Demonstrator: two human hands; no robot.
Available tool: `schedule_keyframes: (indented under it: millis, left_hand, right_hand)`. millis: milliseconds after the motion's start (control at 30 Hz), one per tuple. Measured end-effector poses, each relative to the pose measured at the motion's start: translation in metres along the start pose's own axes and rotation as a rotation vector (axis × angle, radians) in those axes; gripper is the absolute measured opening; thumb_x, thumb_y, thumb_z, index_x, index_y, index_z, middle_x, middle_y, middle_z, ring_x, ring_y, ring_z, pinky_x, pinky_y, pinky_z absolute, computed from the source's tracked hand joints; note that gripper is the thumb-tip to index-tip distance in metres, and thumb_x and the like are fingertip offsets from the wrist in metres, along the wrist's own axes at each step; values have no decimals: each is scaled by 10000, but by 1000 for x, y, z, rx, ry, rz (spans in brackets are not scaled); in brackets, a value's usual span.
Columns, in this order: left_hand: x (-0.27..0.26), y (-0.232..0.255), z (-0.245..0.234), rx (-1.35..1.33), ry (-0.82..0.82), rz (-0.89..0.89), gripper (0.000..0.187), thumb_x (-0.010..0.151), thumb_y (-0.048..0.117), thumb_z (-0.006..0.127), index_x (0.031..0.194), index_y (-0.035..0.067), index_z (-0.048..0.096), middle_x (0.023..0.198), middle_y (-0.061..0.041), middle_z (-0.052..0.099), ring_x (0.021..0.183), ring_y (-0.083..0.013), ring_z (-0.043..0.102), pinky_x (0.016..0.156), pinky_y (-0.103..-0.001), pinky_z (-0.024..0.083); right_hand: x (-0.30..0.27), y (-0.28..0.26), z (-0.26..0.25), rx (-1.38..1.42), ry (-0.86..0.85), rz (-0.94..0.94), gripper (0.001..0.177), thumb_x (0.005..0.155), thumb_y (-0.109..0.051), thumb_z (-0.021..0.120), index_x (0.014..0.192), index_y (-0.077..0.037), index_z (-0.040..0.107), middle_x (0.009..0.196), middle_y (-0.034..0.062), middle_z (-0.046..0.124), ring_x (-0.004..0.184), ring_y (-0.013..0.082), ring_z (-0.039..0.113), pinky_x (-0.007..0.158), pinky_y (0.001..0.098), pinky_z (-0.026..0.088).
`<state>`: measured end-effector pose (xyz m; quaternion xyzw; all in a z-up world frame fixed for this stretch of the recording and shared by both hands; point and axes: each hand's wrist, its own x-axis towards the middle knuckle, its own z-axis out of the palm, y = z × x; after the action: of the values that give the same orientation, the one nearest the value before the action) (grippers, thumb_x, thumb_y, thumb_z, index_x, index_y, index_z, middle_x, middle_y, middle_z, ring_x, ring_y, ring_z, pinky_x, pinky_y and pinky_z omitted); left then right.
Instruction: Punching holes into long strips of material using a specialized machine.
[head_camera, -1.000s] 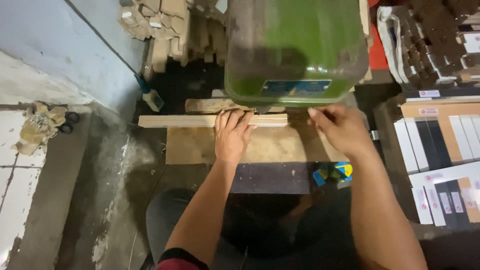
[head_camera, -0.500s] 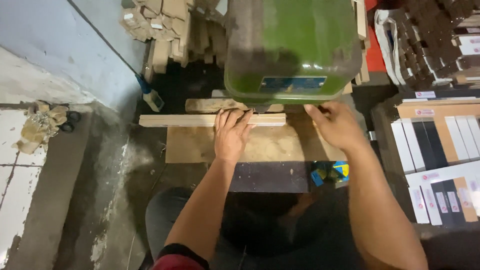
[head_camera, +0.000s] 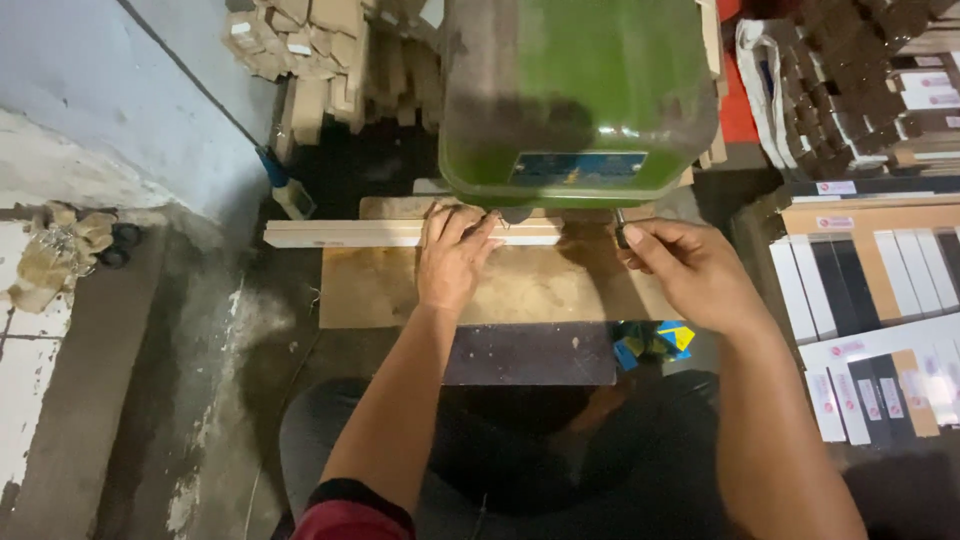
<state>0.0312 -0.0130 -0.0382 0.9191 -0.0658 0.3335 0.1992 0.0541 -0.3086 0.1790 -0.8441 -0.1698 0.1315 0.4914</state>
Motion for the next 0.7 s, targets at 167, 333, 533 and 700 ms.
schedule_keyframes:
  millis: [167,333,533,700]
  left_hand:
    - [-1,1,-1,-13,-22,-31,363,932,356,722,1267,216,733,1174,-8,621,1226,-270,528,1233,-488,319]
    - [0,8,-8,-22,-26,-60,339,925,363,736,1227,210,749,1163,0,625,1238,-265,526,1230,-472,344]
    - [0,8,-9,-30,-24,-72,320,932,367,732,1203,198,754,1139,-6,624,1220,-259,536,1212,-460,376]
    - [2,10,-11,-11,-36,-63,300,921,339,747,1171,174,766,1130,-16,624,1196,-268,548,1189,-473,398]
  right_hand:
    - [5,8,8,-12,39,50,263,1051,-201,630,1154,-13,782,886,228,751,850,277,693,831,453,596]
    - [53,60,24,-322,72,76,358,1052,-411,628,1107,-101,799,915,185,760,936,377,724,843,502,566]
    - [84,96,30,-424,80,125,451,1016,-488,600,1063,-85,798,938,171,745,947,355,713,823,490,571]
    - [90,103,32,-521,32,282,592,943,-578,571,1115,-53,783,1055,209,731,1051,377,692,885,508,560]
